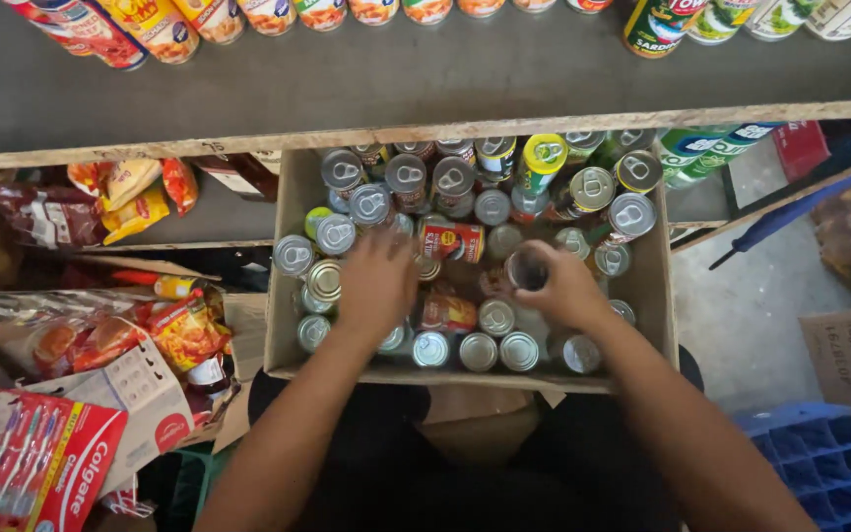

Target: Stocking canned food onto store shelves from a box on the floor.

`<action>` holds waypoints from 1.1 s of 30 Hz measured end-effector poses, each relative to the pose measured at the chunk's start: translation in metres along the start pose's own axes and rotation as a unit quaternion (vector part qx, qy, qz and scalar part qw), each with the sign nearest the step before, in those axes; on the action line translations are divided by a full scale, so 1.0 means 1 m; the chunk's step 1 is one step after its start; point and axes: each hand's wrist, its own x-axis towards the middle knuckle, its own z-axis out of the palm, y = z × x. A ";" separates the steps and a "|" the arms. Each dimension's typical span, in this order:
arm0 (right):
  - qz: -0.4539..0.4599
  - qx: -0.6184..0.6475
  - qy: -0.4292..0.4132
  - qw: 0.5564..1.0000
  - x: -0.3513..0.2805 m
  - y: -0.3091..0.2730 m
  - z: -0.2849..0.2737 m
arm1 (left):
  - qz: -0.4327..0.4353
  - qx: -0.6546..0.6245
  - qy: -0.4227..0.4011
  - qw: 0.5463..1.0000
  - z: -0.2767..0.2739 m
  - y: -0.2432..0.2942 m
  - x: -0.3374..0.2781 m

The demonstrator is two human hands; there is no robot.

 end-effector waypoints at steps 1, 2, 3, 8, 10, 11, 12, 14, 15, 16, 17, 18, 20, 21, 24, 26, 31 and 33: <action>0.002 0.000 -0.001 1.000 -0.006 0.000 0.000 | 0.000 -0.001 -0.002 1.000 -0.006 -0.001 0.012; 0.034 -0.003 0.029 0.999 -0.013 -0.001 -0.001 | -0.004 0.075 0.045 0.996 -0.012 -0.001 0.024; 0.064 -0.006 0.059 0.996 -0.018 -0.002 0.000 | -0.008 0.152 0.093 0.984 -0.019 -0.003 0.036; 0.084 -0.063 0.082 0.991 -0.026 -0.003 0.013 | -0.075 0.225 0.092 0.967 0.029 -0.034 0.055; 0.115 -0.103 0.063 0.986 -0.029 0.005 0.021 | -0.085 0.212 0.077 0.971 0.027 -0.033 0.053; 0.128 -0.117 0.013 0.985 -0.028 0.014 0.026 | -0.086 0.198 0.071 0.974 0.020 -0.030 0.053; 0.140 -0.132 -0.038 0.981 -0.027 0.022 0.031 | -0.087 0.185 0.065 0.977 0.014 -0.027 0.052; 0.123 -0.156 -0.008 0.980 -0.022 0.010 0.032 | -0.085 0.203 0.078 0.972 0.011 -0.027 0.047; 0.109 -0.178 0.021 0.978 -0.021 0.003 0.034 | -0.081 0.221 0.087 0.968 0.009 -0.028 0.043; 0.108 -0.177 0.021 0.978 -0.021 -0.005 0.032 | -0.081 0.223 0.088 0.968 0.009 -0.029 0.040; 0.063 -0.163 0.035 0.984 -0.022 -0.013 0.031 | -0.079 0.224 0.084 0.968 0.011 -0.031 0.037; 0.018 -0.148 0.050 0.988 -0.023 -0.020 0.030 | -0.077 0.225 0.080 0.968 0.012 -0.032 0.035; -0.006 -0.101 0.055 0.993 -0.021 -0.041 0.028 | -0.083 0.175 0.038 0.980 -0.013 -0.012 0.038; -0.031 -0.054 0.058 0.996 -0.021 -0.051 0.027 | -0.093 0.124 -0.005 0.988 -0.026 -0.001 0.038; -0.104 -0.009 0.091 0.990 -0.019 -0.069 0.029 | -0.034 -0.008 0.042 0.999 -0.019 0.003 0.022; -0.117 0.019 0.090 0.989 -0.015 -0.085 0.020 | -0.011 -0.047 0.076 0.996 -0.028 0.028 0.022; -0.150 0.089 0.072 0.982 -0.009 -0.077 0.027 | 0.033 -0.193 0.112 0.974 -0.036 0.069 0.025; -0.015 0.355 -0.006 0.935 -0.006 -0.048 0.049 | 0.011 -0.317 0.047 0.947 -0.035 0.077 0.030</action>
